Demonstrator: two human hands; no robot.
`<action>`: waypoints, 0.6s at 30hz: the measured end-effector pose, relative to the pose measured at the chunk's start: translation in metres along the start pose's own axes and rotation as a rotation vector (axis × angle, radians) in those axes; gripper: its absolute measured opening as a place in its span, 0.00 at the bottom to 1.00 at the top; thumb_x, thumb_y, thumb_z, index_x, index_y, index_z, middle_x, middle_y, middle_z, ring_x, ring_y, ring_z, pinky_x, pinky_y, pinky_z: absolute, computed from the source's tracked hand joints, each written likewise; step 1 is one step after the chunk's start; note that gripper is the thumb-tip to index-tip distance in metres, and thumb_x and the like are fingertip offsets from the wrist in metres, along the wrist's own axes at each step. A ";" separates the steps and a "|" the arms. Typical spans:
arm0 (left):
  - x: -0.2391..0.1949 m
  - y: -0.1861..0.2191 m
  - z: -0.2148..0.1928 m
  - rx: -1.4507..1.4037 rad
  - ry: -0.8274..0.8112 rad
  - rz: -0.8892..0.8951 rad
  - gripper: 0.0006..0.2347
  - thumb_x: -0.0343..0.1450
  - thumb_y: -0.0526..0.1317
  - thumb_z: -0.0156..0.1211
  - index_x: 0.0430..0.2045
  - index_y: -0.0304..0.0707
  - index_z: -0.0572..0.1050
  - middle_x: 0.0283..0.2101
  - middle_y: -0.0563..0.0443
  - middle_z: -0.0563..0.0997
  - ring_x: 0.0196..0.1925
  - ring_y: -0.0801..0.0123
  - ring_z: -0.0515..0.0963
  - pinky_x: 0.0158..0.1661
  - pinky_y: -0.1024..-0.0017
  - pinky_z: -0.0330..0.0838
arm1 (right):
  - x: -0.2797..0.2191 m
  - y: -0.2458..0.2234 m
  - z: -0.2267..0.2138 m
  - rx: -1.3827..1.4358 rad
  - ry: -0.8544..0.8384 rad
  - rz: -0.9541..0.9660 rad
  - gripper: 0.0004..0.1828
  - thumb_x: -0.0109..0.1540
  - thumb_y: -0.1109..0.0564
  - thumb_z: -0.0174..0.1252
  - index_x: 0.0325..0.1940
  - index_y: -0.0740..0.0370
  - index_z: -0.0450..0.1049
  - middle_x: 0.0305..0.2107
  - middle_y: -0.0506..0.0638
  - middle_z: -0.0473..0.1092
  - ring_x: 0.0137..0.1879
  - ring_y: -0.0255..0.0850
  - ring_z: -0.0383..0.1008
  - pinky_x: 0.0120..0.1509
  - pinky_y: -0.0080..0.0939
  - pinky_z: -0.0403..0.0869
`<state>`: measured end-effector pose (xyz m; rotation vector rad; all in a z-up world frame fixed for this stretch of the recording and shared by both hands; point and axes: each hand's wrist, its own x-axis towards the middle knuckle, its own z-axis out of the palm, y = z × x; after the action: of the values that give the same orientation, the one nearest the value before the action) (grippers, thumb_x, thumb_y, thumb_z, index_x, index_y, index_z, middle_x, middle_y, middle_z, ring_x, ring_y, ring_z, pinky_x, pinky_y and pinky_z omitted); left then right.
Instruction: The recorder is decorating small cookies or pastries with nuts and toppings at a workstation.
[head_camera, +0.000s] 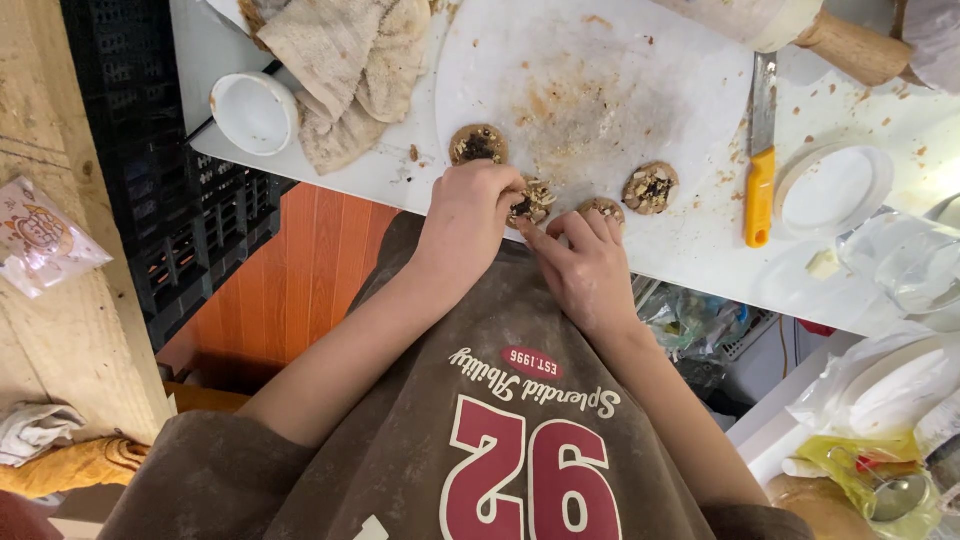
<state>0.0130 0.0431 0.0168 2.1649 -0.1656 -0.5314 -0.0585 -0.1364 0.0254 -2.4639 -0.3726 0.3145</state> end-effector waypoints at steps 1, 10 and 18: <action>0.000 0.000 0.001 0.006 -0.001 0.002 0.03 0.65 0.27 0.63 0.28 0.29 0.79 0.32 0.38 0.81 0.37 0.44 0.81 0.37 0.55 0.74 | 0.000 0.000 0.000 -0.013 0.002 -0.008 0.23 0.58 0.63 0.66 0.58 0.51 0.81 0.34 0.47 0.68 0.43 0.45 0.68 0.49 0.48 0.66; -0.001 -0.001 0.006 0.042 -0.017 -0.003 0.04 0.66 0.26 0.62 0.31 0.28 0.79 0.33 0.36 0.81 0.38 0.43 0.81 0.38 0.55 0.75 | -0.001 0.002 0.001 -0.014 0.008 -0.008 0.19 0.59 0.61 0.67 0.55 0.53 0.81 0.34 0.47 0.68 0.43 0.45 0.69 0.49 0.47 0.65; -0.003 0.002 0.000 0.003 -0.011 0.009 0.10 0.65 0.23 0.56 0.37 0.27 0.81 0.36 0.36 0.82 0.40 0.48 0.83 0.41 0.58 0.77 | -0.001 0.001 -0.005 0.055 0.058 0.003 0.17 0.59 0.61 0.68 0.53 0.57 0.80 0.35 0.49 0.68 0.44 0.47 0.68 0.51 0.49 0.66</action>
<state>0.0103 0.0430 0.0198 2.1639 -0.1821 -0.5382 -0.0576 -0.1403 0.0290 -2.4139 -0.3315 0.2506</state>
